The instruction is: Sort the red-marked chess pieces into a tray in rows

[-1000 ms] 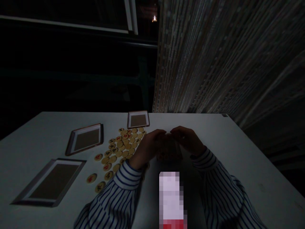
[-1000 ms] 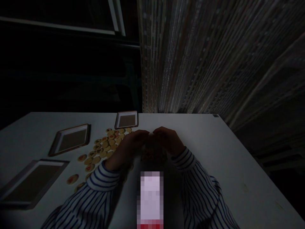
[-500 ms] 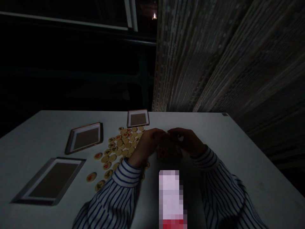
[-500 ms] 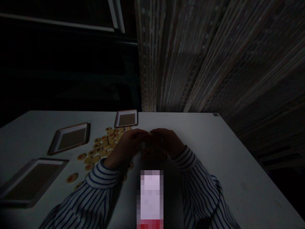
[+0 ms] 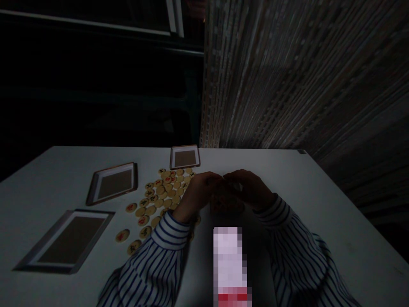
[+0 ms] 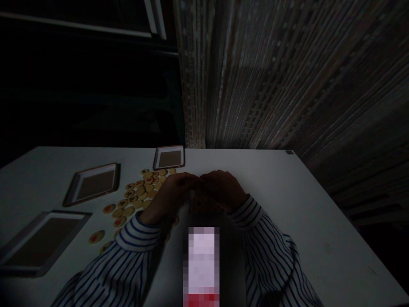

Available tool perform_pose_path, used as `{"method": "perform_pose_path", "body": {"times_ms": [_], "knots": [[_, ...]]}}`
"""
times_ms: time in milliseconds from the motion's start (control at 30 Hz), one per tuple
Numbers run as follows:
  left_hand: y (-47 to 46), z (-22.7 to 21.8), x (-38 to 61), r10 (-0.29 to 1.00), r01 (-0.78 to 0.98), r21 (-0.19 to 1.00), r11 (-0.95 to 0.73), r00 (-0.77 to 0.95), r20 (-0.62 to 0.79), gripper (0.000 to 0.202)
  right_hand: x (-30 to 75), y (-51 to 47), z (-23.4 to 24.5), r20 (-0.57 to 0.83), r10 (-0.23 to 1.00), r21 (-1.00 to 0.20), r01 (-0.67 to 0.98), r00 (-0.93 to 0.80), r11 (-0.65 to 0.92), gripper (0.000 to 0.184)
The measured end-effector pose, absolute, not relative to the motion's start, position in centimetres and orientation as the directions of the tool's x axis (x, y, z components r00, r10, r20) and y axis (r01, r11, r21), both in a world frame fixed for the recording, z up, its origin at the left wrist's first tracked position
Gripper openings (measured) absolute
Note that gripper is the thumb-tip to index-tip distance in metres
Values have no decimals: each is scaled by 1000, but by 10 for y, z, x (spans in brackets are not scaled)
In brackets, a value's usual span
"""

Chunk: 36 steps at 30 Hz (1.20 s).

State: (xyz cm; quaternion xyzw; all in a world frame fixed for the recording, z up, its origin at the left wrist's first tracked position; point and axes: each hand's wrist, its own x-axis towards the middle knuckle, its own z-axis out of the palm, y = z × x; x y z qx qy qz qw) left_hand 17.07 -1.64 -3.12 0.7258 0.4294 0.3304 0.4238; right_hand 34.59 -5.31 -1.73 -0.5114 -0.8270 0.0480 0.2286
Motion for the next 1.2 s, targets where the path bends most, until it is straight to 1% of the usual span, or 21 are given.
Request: {"method": "perform_pose_path", "body": {"times_ms": [133, 267, 367, 500, 633, 733, 833, 933, 1067, 1200], "knots": [[-17, -32, 170, 882, 357, 885, -300, 458, 114, 23, 344, -55, -12, 274, 878, -257, 850, -392, 459, 21], [-16, -35, 167, 855, 400, 839, -369, 501, 137, 24, 343, -56, -8, 188, 892, -205, 872, -411, 445, 19], [-18, -36, 166, 833, 463, 769, -442, 530, 160, 26, 347, -54, -12, 140, 892, -172, 877, -430, 449, 18], [-22, -35, 167, 794, 559, 638, -529, 592, 139, 26, 354, -52, -21, 88, 886, -124, 877, -456, 464, 15], [-23, -39, 170, 754, 578, 555, -598, 640, 147, 25, 354, -53, -25, 25, 890, -83, 886, -455, 456, 15], [-23, -44, 171, 718, 556, 539, -633, 682, 140, 24, 352, -54, -26, -9, 889, -31, 889, -457, 457, 18], [-22, -49, 173, 690, 538, 539, -648, 714, 117, 23, 351, -54, -29, -30, 901, 12, 901, -432, 433, 17], [-22, -52, 174, 688, 527, 549, -649, 714, 128, 23, 350, -52, -33, -32, 897, 3, 897, -442, 442, 15], [-23, -53, 175, 677, 513, 568, -644, 727, 111, 21, 350, -50, -38, -57, 890, -12, 891, -453, 453, 13], [-23, -55, 177, 657, 526, 515, -676, 748, 98, 20, 349, -48, -39, -92, 898, -9, 902, -431, 432, 14]]}}
